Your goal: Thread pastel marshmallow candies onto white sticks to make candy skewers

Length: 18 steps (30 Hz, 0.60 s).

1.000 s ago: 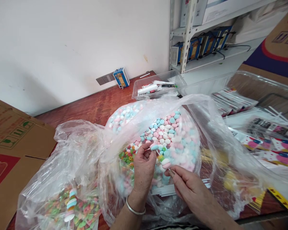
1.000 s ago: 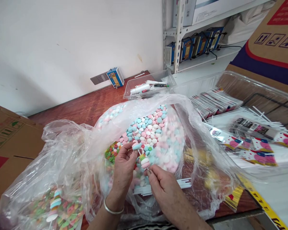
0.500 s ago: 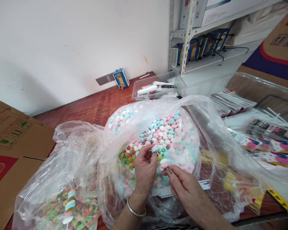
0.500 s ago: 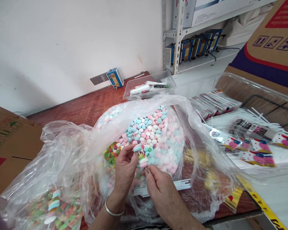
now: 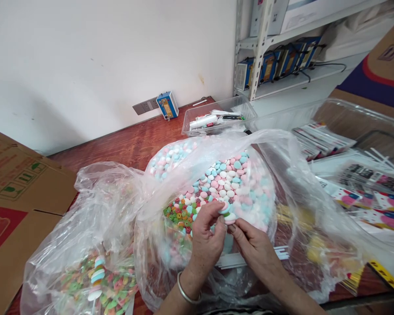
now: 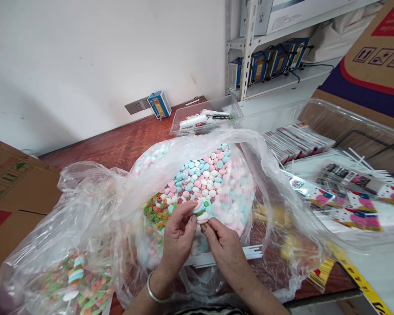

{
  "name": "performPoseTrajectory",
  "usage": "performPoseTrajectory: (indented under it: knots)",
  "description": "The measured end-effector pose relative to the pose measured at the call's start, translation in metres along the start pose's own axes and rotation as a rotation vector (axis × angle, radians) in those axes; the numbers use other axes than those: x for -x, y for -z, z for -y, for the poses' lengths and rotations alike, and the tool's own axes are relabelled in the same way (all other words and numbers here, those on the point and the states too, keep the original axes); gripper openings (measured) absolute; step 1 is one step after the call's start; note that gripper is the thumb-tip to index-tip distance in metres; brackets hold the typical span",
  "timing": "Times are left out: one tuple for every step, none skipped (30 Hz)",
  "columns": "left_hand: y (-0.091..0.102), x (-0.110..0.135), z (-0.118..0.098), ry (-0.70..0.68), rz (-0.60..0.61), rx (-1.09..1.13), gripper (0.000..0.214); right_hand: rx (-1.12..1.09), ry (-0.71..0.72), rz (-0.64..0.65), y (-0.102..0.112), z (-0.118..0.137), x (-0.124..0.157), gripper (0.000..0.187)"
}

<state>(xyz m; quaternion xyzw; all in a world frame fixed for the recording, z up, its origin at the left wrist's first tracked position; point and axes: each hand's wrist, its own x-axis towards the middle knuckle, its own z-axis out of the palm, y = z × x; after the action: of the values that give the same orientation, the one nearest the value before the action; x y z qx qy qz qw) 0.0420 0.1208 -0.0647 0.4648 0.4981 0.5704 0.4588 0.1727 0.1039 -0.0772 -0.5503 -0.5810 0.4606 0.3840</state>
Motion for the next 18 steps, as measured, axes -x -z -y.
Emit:
performPoseTrajectory:
  knots:
    - [-0.001,0.001,0.001,0.034,-0.008,0.063,0.023,0.012,-0.004,-0.002,0.001,-0.002,0.0,0.038]
    - [-0.001,0.001,0.001,0.079,-0.031,0.153,0.025,0.03,-0.005,-0.002,0.002,-0.004,0.0,0.04]
    - [-0.002,0.001,0.002,0.127,-0.064,0.259,0.026,0.057,0.001,0.002,0.003,-0.005,0.001,0.041]
    - [-0.003,0.0,0.002,0.176,-0.095,0.369,0.027,0.094,0.018,0.009,0.003,-0.005,0.002,0.04]
    - [-0.004,-0.001,0.001,0.224,-0.116,0.468,0.029,0.137,0.046,0.023,0.004,-0.005,0.003,0.039]
    - [-0.006,-0.003,0.0,0.273,-0.122,0.544,0.031,0.179,0.083,0.044,0.003,-0.004,0.005,0.036]
    - [-0.007,-0.005,-0.002,0.329,-0.109,0.595,0.034,0.216,0.125,0.067,0.003,-0.004,0.007,0.032]
    - [-0.009,-0.006,-0.004,0.386,-0.088,0.63,0.037,0.25,0.169,0.089,0.002,-0.004,0.01,0.03]
    - [-0.011,-0.008,-0.006,0.436,-0.069,0.655,0.039,0.284,0.211,0.104,0.0,-0.005,0.012,0.028]
    - [-0.013,-0.008,-0.007,0.471,-0.06,0.675,0.039,0.327,0.248,0.107,-0.001,-0.007,0.015,0.028]
    - [-0.015,-0.009,-0.007,0.49,-0.064,0.69,0.037,0.383,0.282,0.097,-0.002,-0.009,0.017,0.029]
    - [-0.017,-0.008,-0.007,0.498,-0.077,0.705,0.035,0.45,0.313,0.077,-0.003,-0.011,0.019,0.031]
    - [-0.02,-0.007,-0.007,0.499,-0.096,0.718,0.034,0.522,0.343,0.05,-0.004,-0.014,0.021,0.033]
    - [-0.022,-0.006,-0.006,0.501,-0.12,0.726,0.034,0.588,0.371,0.023,-0.005,-0.017,0.022,0.035]
    - [-0.025,-0.004,-0.005,0.508,-0.145,0.727,0.035,0.642,0.398,-0.002,-0.006,-0.019,0.022,0.037]
    - [-0.027,-0.002,-0.003,0.516,-0.17,0.722,0.036,0.68,0.422,-0.028,-0.008,-0.02,0.022,0.039]
    - [-0.03,0.0,-0.002,0.518,-0.191,0.713,0.036,0.703,0.439,-0.053,-0.01,-0.021,0.022,0.041]
    - [-0.032,0.002,-0.001,0.514,-0.205,0.705,0.036,0.712,0.45,-0.074,-0.012,-0.021,0.021,0.043]
